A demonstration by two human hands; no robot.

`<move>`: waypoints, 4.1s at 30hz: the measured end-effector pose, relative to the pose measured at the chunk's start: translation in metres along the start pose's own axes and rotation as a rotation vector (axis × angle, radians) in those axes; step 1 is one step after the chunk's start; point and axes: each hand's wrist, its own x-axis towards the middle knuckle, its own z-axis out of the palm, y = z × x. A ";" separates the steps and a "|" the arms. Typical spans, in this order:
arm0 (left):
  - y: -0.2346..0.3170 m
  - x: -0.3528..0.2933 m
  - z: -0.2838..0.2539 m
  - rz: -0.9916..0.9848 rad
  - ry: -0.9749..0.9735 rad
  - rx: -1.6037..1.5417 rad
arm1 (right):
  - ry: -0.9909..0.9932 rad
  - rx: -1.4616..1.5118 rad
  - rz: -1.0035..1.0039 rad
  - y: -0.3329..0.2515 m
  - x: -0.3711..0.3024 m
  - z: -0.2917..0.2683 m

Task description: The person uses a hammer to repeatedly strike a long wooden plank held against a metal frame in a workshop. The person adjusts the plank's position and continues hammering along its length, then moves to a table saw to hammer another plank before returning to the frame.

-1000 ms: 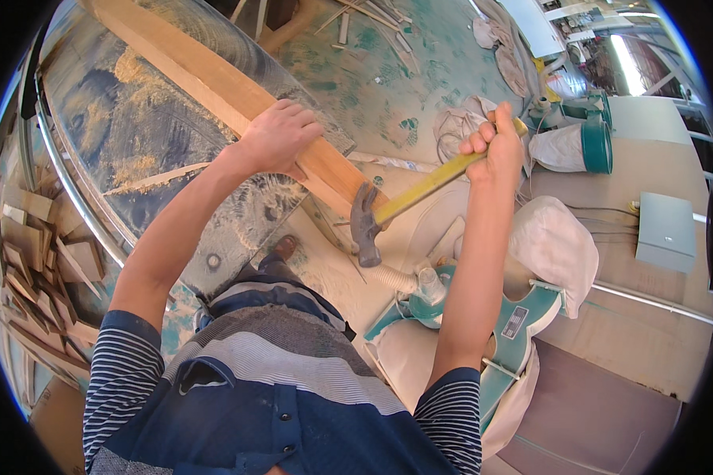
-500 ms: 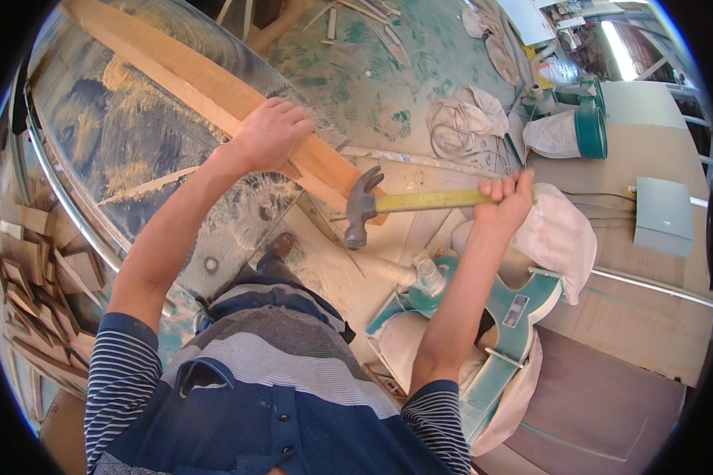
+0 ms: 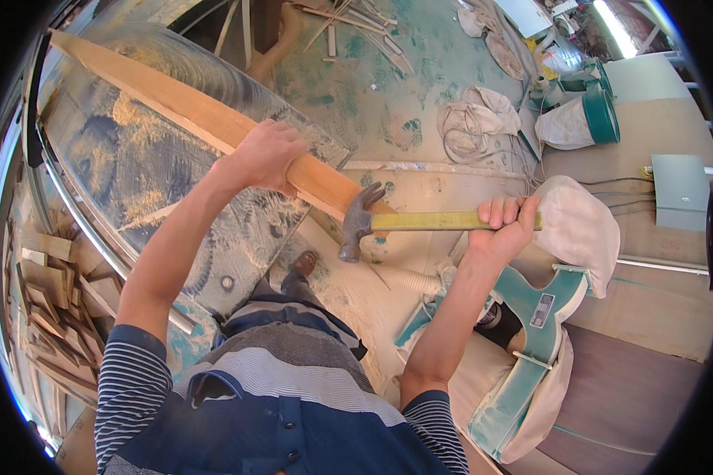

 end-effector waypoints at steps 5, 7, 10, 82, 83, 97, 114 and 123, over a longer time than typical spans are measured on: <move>-0.007 0.013 -0.009 0.044 -0.176 0.003 | 0.002 -0.011 -0.013 0.001 -0.001 0.006; -0.006 0.015 -0.010 0.029 -0.203 0.011 | 0.008 -0.015 -0.015 0.000 -0.002 0.008; -0.004 0.017 -0.012 0.037 -0.224 0.014 | -0.004 0.006 -0.010 -0.001 -0.006 0.008; -0.004 0.017 0.002 -0.091 -0.204 0.039 | -0.901 -0.344 0.176 -0.026 -0.042 0.088; -0.005 0.018 0.004 -0.089 -0.188 0.028 | -0.916 -0.410 0.202 -0.022 -0.041 0.103; -0.013 0.016 0.016 -0.053 -0.074 -0.024 | -0.834 -0.798 0.297 0.041 -0.008 0.187; -0.018 0.017 0.028 -0.023 0.067 -0.068 | -1.198 -0.870 0.121 0.082 -0.073 0.226; -0.017 0.031 0.011 -0.077 -0.283 0.010 | -1.136 -0.418 -0.153 -0.007 -0.072 0.105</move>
